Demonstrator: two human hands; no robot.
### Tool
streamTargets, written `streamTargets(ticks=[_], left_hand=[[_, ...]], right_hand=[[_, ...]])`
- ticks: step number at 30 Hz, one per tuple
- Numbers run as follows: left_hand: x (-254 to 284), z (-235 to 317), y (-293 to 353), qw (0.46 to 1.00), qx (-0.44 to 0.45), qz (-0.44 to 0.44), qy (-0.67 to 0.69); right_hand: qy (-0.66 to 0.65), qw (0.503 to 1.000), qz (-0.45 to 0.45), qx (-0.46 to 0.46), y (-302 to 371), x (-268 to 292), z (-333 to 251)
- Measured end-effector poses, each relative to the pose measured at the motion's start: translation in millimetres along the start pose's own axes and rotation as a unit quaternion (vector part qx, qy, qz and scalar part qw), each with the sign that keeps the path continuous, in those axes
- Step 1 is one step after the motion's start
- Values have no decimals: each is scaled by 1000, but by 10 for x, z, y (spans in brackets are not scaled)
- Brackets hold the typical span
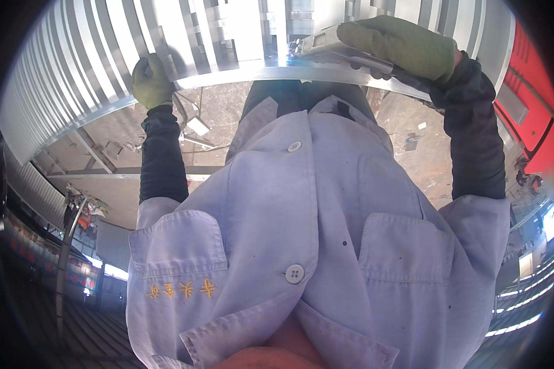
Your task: The person positions a long metal bar onto a curved metal frame and uses a handheld welding tool to weld the bar to the frame. The person repeats this process for multiple bars, moving along the frame to weld each one in place.
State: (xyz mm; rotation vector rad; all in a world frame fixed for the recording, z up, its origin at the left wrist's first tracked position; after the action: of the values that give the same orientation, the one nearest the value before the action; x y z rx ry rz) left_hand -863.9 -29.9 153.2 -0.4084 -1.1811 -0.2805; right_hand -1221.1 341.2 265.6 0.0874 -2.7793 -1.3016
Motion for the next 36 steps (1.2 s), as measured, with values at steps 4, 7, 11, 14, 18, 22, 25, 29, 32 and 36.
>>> streamTargets(ticks=[4, 7, 11, 14, 18, 22, 25, 29, 32, 36], left_hand=[[18, 30, -9, 1000, 3, -16, 0], [30, 36, -5, 1000, 3, -20, -3], [34, 48, -2, 999, 16, -29, -1], [38, 55, -2, 999, 17, -31, -2], [43, 70, -5, 1000, 3, -27, -3], [46, 54, -2, 1000, 2, -21, -1], [37, 73, -13, 1000, -6, -18, 0], [13, 70, -13, 1000, -5, -14, 5], [38, 67, -6, 1000, 3, -19, -1], [26, 40, -24, 999, 5, -31, 1]], right_hand=[[45, 998, 25, 30, -26, 7, 3], [1, 999, 24, 37, -2, -7, -42], [-15, 998, 51, 41, 17, -44, -70], [-30, 999, 27, 16, 10, -33, -119], [-26, 996, 61, 59, -20, -38, 46], [-38, 993, 81, 71, -36, -43, 136], [-56, 989, 90, 105, -72, -46, 359], [-54, 992, 63, 93, -69, 14, 395], [-11, 1000, -8, 8, 58, 86, -109], [-18, 991, 106, 76, 212, 41, 318]])
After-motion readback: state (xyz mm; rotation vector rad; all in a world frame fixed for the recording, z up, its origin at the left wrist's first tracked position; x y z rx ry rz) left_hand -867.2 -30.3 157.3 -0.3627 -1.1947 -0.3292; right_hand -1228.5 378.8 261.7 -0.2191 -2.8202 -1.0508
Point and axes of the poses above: each hand's wrist, its own y-axis away from the middle knuckle, its own x-axis out of the back of the hand, z = x × y, the point moved 3 cm from there along -y, towards the middle knuckle, and after that the axes turned 5 degrees about z, right-handed, at the moved point
